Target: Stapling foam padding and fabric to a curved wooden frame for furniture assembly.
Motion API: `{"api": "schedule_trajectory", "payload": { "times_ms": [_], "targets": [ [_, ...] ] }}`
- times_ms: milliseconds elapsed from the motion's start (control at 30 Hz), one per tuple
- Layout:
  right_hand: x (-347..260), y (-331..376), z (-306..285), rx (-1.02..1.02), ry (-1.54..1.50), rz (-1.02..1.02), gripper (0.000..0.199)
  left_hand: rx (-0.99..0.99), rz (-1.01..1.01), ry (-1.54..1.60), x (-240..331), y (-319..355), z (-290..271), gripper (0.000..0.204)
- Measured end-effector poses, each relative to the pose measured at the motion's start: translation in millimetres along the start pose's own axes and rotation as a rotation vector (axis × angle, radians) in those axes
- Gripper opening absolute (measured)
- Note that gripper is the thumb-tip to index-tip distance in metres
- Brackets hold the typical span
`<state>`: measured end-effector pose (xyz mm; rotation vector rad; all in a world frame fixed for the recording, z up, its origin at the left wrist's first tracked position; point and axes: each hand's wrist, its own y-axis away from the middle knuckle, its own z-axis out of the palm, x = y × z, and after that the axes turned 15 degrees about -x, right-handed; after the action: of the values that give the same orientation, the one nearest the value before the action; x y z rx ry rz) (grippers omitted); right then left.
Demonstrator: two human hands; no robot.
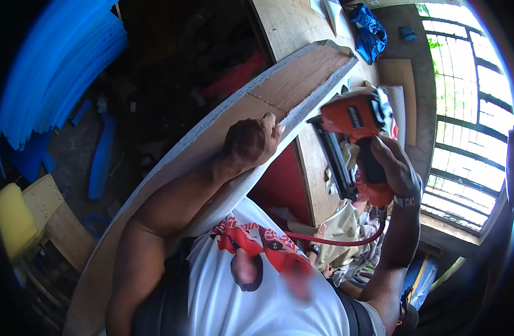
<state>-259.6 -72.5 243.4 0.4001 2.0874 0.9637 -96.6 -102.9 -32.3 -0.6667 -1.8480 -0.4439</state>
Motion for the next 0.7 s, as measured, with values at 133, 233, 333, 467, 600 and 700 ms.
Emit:
{"api": "schedule_trajectory", "payload": {
  "times_ms": [133,233,333,467,600,700],
  "targets": [
    [-25.1,-32.2,10.4,-0.087,0.289,0.087,0.067,0.095,0.06,-0.117,-4.0,10.7,2.3,0.027],
    [-23.1,-50.7,14.3,-0.109,0.413,0.088,0.074,0.123,0.049,-0.164,-3.7,17.0,-2.1,0.026],
    [-3.0,-61.8,5.1,-0.157,0.37,0.116,0.074,0.095,0.056,-0.173,-6.8,14.4,5.1,0.026],
    [-2.0,-64.3,9.7,-0.152,0.369,0.125,0.075,0.056,0.046,-0.154,-6.4,13.9,3.8,0.027],
    [-4.6,-62.3,13.9,-0.114,0.431,0.142,0.074,0.046,0.054,-0.207,-7.3,15.5,1.8,0.024],
    [-0.3,-63.5,13.4,-0.152,0.428,0.167,0.073,-0.044,-0.07,-0.142,-1.6,18.3,-2.7,0.023]
  ]
}}
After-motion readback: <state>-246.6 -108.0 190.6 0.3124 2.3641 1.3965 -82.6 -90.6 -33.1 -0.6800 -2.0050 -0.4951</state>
